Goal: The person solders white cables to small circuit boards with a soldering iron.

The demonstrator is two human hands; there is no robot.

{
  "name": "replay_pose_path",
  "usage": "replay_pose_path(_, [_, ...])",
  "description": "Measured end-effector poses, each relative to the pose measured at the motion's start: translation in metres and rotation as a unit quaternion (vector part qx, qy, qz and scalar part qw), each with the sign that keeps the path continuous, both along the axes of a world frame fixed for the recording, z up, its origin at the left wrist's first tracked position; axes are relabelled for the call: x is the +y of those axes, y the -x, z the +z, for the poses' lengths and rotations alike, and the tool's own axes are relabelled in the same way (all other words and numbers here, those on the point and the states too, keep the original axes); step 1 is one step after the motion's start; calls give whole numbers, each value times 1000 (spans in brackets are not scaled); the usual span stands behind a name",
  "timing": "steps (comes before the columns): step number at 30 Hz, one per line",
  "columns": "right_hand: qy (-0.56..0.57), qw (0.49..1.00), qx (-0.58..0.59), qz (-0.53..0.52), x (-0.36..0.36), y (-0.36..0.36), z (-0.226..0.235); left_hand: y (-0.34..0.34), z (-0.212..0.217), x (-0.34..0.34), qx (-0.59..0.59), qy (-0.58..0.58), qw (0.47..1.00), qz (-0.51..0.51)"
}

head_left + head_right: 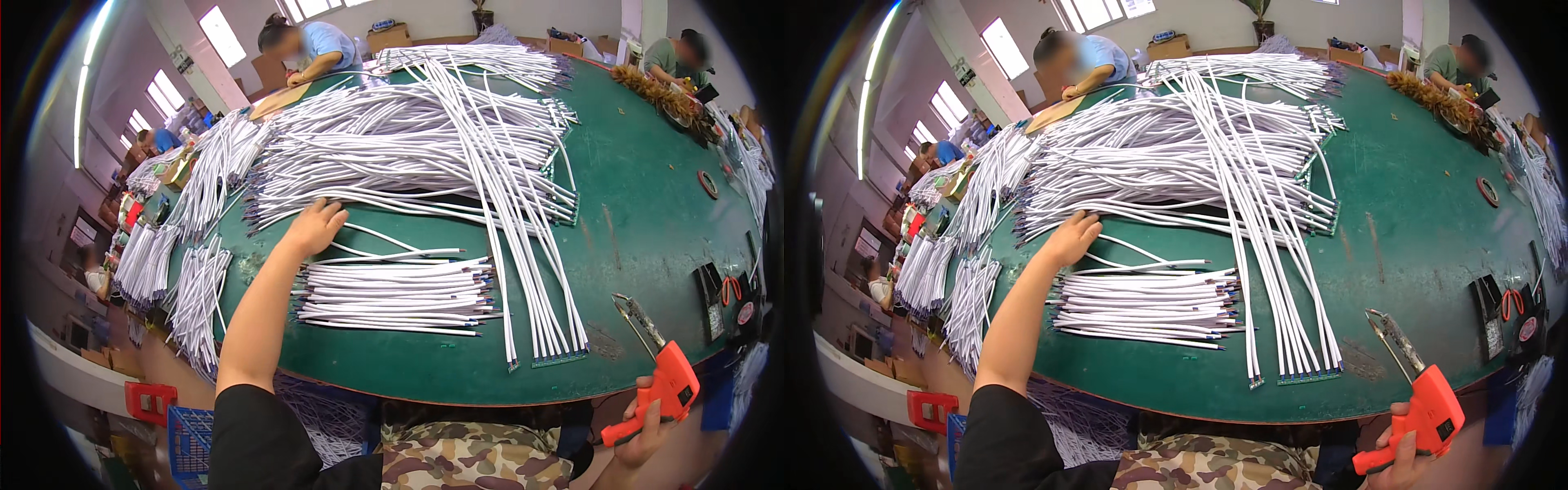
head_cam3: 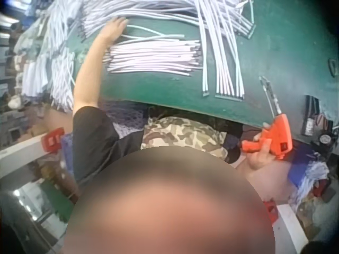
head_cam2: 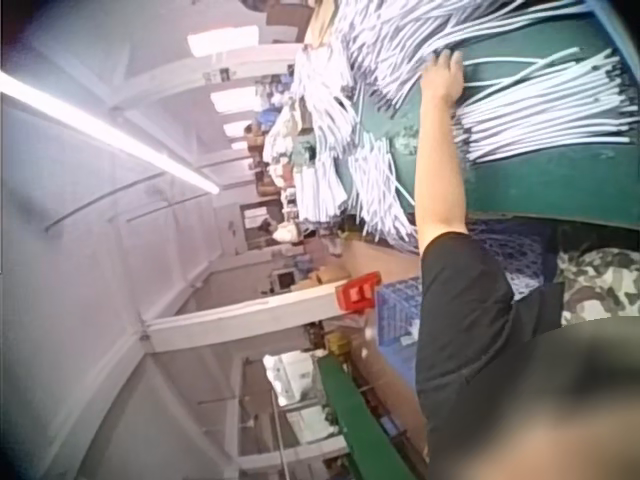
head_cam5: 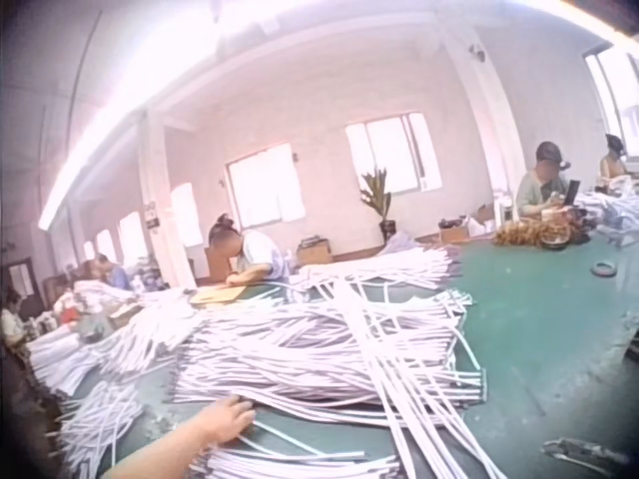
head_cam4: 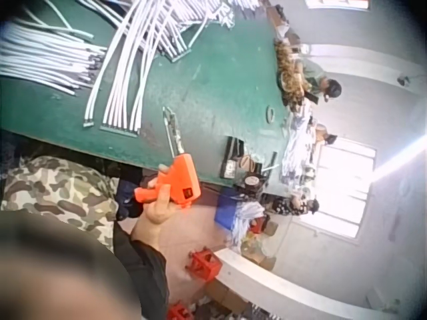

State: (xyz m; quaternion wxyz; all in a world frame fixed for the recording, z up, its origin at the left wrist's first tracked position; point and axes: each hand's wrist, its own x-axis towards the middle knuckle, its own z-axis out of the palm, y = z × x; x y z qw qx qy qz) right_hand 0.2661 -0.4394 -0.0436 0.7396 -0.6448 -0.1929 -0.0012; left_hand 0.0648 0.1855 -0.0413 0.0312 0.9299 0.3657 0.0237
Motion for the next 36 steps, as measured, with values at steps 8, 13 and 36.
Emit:
replay_pose_path(8, [4,1000,-21,-5,-3,4,7,-1,36,-32,87,25,996,4])
replay_pose_path(13, [0,1000,-2,-5,1,5,9,5,33,-123,-70,44,977,-197])
replay_pose_path(36, [-58,993,56,82,5,20,10,-90,18,-303,-134,125,946,-268])
